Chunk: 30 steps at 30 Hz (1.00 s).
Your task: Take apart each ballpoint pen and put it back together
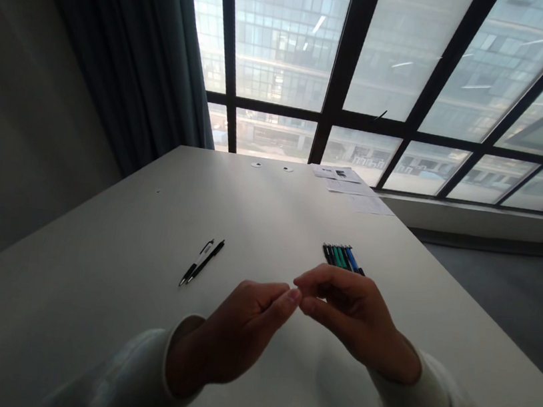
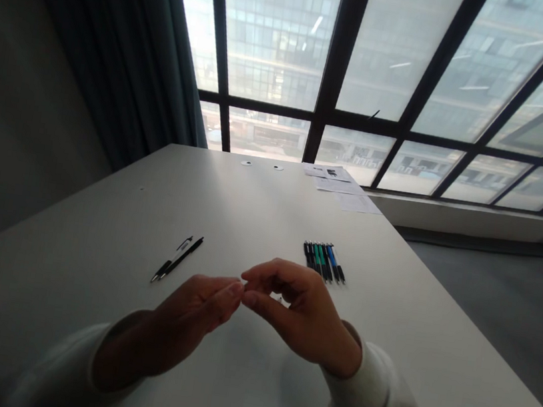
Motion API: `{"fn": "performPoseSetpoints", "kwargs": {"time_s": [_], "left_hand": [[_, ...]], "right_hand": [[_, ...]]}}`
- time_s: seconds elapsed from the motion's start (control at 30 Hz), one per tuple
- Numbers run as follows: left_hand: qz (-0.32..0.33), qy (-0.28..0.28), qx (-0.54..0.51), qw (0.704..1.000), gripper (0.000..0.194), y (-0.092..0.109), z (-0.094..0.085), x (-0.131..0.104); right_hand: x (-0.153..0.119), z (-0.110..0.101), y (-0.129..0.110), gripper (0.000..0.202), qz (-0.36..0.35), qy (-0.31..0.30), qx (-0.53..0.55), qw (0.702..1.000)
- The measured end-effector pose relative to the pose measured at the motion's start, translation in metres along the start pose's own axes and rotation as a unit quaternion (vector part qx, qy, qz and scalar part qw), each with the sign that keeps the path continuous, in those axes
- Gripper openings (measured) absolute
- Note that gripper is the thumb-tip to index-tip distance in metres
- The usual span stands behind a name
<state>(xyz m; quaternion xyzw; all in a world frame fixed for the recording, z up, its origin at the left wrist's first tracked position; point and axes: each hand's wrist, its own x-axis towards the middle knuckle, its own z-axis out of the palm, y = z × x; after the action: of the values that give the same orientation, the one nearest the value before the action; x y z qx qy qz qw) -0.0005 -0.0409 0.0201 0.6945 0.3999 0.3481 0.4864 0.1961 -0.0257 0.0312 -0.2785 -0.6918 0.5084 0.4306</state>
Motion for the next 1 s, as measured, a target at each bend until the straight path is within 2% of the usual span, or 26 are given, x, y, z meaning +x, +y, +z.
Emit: {"fn": "performPoseSetpoints", "kwargs": {"time_s": [0.17, 0.27, 0.43, 0.57, 0.73, 0.87, 1.0], "left_hand": [[-0.022, -0.020, 0.008, 1.000, 0.051, -0.002, 0.005, -0.001], [-0.014, -0.018, 0.009, 1.000, 0.052, -0.005, 0.004, 0.000], [-0.004, -0.011, 0.019, 1.000, 0.051, -0.006, 0.004, 0.002], [0.020, 0.013, 0.015, 1.000, 0.048, 0.000, 0.004, 0.003], [0.035, 0.038, -0.026, 0.998, 0.034, -0.003, 0.005, 0.003], [0.029, 0.040, -0.044, 0.998, 0.028, -0.013, 0.006, 0.003], [0.013, 0.025, -0.046, 0.999, 0.024, -0.014, 0.006, 0.004]], "right_hand": [[-0.002, -0.002, -0.006, 0.011, -0.043, 0.003, -0.066, 0.997], [-0.003, -0.004, -0.005, 0.008, -0.053, 0.010, -0.099, 0.994], [-0.006, -0.007, -0.005, 0.007, -0.034, 0.054, -0.040, 0.997], [-0.006, -0.014, -0.004, 0.004, -0.057, 0.099, 0.036, 0.993], [-0.003, -0.024, -0.003, 0.002, -0.069, 0.152, 0.069, 0.983], [-0.003, -0.025, -0.004, 0.003, -0.070, 0.155, 0.067, 0.983], [-0.003, -0.023, -0.007, 0.002, -0.051, 0.140, 0.024, 0.989]]}}
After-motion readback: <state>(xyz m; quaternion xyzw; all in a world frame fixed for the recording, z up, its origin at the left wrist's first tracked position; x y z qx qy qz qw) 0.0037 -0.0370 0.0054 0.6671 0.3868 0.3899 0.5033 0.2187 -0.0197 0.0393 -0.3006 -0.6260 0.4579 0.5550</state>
